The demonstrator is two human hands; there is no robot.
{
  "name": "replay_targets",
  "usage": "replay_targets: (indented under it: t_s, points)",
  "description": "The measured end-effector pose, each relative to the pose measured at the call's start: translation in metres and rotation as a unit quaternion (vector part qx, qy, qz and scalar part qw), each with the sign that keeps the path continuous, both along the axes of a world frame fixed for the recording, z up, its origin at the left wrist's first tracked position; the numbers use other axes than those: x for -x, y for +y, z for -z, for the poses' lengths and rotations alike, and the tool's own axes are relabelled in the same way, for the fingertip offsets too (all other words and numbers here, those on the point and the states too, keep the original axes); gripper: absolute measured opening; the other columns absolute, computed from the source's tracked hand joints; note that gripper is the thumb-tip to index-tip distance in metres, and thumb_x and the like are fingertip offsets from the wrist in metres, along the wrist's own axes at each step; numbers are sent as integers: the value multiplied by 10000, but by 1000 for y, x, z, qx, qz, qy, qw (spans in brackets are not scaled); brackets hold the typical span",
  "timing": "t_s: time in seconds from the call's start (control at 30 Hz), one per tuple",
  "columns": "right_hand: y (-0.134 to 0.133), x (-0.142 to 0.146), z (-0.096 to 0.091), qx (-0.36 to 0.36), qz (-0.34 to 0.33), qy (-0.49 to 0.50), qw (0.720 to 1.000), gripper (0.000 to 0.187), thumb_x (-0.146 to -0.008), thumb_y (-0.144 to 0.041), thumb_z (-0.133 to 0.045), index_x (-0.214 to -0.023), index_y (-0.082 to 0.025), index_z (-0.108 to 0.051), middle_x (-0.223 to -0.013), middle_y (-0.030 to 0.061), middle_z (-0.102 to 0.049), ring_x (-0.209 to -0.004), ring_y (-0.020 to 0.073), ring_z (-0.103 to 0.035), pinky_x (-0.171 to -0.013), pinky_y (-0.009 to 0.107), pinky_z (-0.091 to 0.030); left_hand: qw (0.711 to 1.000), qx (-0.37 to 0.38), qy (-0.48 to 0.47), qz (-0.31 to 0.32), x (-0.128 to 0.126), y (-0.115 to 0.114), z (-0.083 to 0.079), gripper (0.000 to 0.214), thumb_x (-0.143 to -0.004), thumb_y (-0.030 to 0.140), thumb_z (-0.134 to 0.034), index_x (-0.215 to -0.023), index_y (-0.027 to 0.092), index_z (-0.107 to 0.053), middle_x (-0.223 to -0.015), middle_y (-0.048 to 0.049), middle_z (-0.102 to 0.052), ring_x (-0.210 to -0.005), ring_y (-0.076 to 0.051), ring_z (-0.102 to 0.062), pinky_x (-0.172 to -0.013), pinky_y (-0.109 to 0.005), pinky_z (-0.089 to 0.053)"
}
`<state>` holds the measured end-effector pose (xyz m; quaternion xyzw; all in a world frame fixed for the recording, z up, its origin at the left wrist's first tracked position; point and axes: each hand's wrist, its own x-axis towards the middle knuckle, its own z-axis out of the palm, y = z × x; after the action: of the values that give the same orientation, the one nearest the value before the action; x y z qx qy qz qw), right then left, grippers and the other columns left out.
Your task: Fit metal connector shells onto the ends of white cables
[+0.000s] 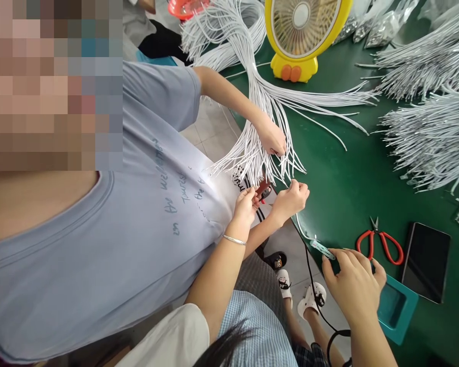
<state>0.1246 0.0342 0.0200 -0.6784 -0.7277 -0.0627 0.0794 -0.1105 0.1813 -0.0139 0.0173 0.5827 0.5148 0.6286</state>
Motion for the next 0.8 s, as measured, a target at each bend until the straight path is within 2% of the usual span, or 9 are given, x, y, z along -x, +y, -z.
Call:
replay_targets:
  t_s: [0.2,0.37,0.53,0.7,0.8]
  points:
    - [2,-2,3,19,1,4,1000,451,-935,-450,-349,-868,-176,-700,-857,54,-703,-912,290,-632,-798,428,-440,1000,12,-6,-19,-2,3,-7,83,-930,93,-522,-865,75,-571,-709,4,-535,-509,-32,-418,-486,-151,-330]
    - [1,-4,7,30,8,12,999,468,-930,-469,-344,-881,-173,-702,-871,56,-705,-901,298,-632,-746,430,-452,999,19,-16,-34,-1,4,-3,97,-912,103,-546,-821,82,-571,-674,17,-519,-495,-38,-425,-479,-150,-336]
    - [1,-3,4,34,12,16,999,516,-924,-499,-311,-843,-183,-711,-859,64,-702,-915,330,-632,-805,501,-446,999,19,-33,-34,1,3,-4,124,-929,84,-509,-823,80,-574,-675,7,-532,-537,-55,-470,-516,-165,-377]
    - [0,-3,5,55,28,32,998,513,-908,-513,-320,-858,-192,-718,-868,69,-705,-935,339,-632,-811,508,-447,999,19,-41,-30,3,1,-7,156,-943,83,-482,-819,75,-577,-683,2,-534,-545,-53,-469,-509,-164,-356]
    - [0,-3,4,47,24,27,998,506,-912,-504,-321,-855,-192,-714,-869,67,-705,-935,331,-629,-813,495,-441,999,17,-40,-28,3,-1,-6,116,-932,105,-524,-838,75,-583,-690,-2,-536,-560,-54,-477,-528,-169,-372]
